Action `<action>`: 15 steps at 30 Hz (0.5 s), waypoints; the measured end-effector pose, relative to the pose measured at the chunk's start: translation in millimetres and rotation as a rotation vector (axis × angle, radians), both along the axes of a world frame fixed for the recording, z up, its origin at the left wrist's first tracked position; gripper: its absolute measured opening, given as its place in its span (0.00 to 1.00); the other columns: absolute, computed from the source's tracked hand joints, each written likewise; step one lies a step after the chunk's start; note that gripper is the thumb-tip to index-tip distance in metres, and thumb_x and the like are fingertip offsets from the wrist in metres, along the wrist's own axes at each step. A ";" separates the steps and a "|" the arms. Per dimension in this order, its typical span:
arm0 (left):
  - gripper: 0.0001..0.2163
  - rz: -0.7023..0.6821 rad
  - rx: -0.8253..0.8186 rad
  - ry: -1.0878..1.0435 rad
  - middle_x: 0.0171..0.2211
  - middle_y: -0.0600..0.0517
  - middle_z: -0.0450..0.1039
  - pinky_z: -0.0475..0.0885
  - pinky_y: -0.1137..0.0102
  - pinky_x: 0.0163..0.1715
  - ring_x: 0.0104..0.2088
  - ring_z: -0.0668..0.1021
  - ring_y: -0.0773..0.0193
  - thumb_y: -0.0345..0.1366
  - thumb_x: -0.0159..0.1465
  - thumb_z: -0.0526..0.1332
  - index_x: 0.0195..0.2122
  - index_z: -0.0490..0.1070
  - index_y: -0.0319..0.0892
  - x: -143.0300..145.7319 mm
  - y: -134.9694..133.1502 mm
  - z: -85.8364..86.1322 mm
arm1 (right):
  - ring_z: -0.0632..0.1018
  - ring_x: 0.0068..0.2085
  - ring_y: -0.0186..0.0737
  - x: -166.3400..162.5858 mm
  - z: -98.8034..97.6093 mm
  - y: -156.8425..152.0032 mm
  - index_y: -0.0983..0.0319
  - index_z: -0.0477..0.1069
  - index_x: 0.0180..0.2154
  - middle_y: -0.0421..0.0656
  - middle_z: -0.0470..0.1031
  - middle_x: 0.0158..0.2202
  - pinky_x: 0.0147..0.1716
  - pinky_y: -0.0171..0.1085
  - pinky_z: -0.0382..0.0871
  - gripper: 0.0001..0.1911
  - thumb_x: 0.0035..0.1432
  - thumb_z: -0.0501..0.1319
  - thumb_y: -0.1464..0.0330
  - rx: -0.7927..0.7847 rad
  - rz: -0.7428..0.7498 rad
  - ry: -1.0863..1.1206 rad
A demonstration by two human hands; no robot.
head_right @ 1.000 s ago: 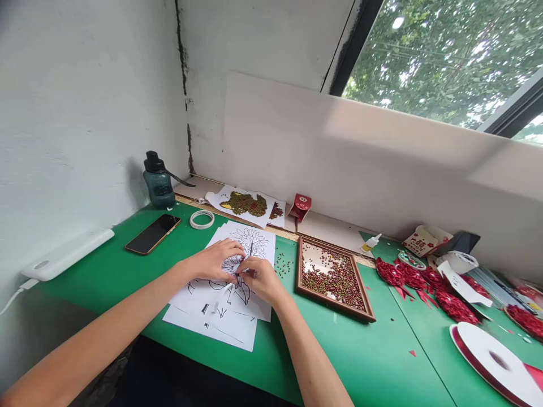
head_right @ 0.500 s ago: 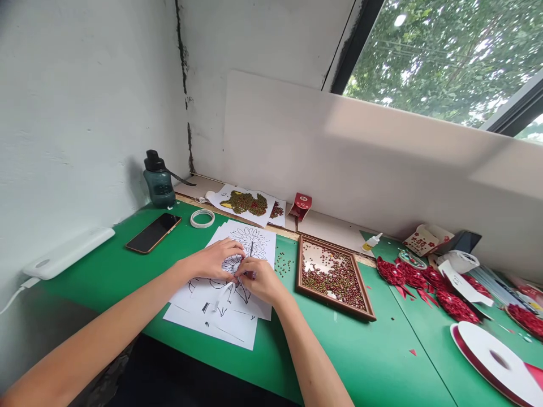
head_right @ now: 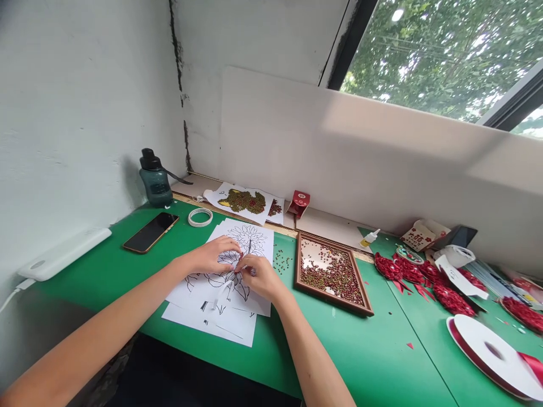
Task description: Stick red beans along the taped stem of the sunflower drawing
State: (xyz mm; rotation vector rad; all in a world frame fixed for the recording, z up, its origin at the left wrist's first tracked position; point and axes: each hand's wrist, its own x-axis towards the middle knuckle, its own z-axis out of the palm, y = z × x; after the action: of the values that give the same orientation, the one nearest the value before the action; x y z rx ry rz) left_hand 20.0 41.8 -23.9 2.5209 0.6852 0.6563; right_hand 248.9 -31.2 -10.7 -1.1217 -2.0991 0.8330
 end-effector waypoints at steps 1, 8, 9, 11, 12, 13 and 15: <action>0.17 0.003 0.005 0.002 0.52 0.49 0.76 0.73 0.59 0.55 0.57 0.75 0.52 0.37 0.61 0.70 0.52 0.76 0.51 0.8 -0.3 -0.2 | 0.79 0.38 0.41 0.1 0.1 0.3 0.57 0.81 0.36 0.42 0.81 0.37 0.39 0.38 0.71 0.20 0.52 0.55 0.82 0.009 -0.008 0.007; 0.15 0.000 0.026 -0.002 0.52 0.48 0.75 0.73 0.57 0.55 0.56 0.74 0.51 0.41 0.64 0.70 0.51 0.76 0.50 6.1 -5.1 1.2 | 0.78 0.40 0.41 4.1 -4.3 4.8 0.57 0.80 0.36 0.42 0.82 0.39 0.40 0.39 0.69 0.20 0.51 0.54 0.82 0.011 -0.131 0.008; 0.15 -0.002 0.028 -0.003 0.53 0.48 0.75 0.73 0.57 0.55 0.56 0.74 0.51 0.40 0.64 0.70 0.51 0.76 0.50 6.5 -5.5 1.3 | 0.78 0.39 0.41 4.5 -4.9 5.1 0.58 0.80 0.36 0.42 0.83 0.39 0.39 0.38 0.68 0.20 0.51 0.54 0.82 -0.005 -0.142 0.004; 0.16 -0.004 0.026 0.002 0.53 0.48 0.75 0.72 0.56 0.55 0.57 0.74 0.50 0.41 0.64 0.70 0.52 0.75 0.49 7.1 -6.1 1.2 | 0.78 0.39 0.40 4.8 -5.5 5.2 0.58 0.80 0.37 0.42 0.82 0.39 0.38 0.38 0.68 0.20 0.52 0.54 0.82 -0.025 -0.148 0.002; 0.16 -0.006 0.023 0.008 0.54 0.48 0.74 0.72 0.56 0.56 0.57 0.74 0.50 0.41 0.64 0.70 0.52 0.75 0.49 7.4 -6.3 1.1 | 0.78 0.39 0.40 4.7 -5.5 5.1 0.58 0.80 0.37 0.42 0.82 0.40 0.39 0.38 0.68 0.20 0.52 0.54 0.82 -0.029 -0.146 0.003; 0.16 -0.006 0.019 0.014 0.54 0.48 0.74 0.72 0.55 0.56 0.57 0.73 0.50 0.41 0.64 0.70 0.52 0.75 0.49 7.6 -6.4 0.9 | 0.78 0.39 0.40 4.5 -5.3 4.9 0.58 0.80 0.37 0.42 0.82 0.40 0.39 0.38 0.68 0.20 0.52 0.54 0.82 -0.030 -0.141 0.005; 0.15 -0.006 0.015 0.022 0.54 0.48 0.74 0.72 0.55 0.56 0.57 0.73 0.50 0.42 0.65 0.69 0.52 0.75 0.49 8.2 -6.7 0.8 | 0.77 0.39 0.40 4.1 -4.7 4.5 0.58 0.80 0.37 0.42 0.82 0.40 0.39 0.38 0.68 0.20 0.52 0.55 0.82 -0.031 -0.134 0.005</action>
State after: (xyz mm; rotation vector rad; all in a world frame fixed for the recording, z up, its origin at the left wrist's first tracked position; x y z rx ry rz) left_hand 28.1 35.1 -23.1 2.5464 0.6828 0.6342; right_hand 253.0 -26.7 -15.4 -1.2602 -1.9880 0.8055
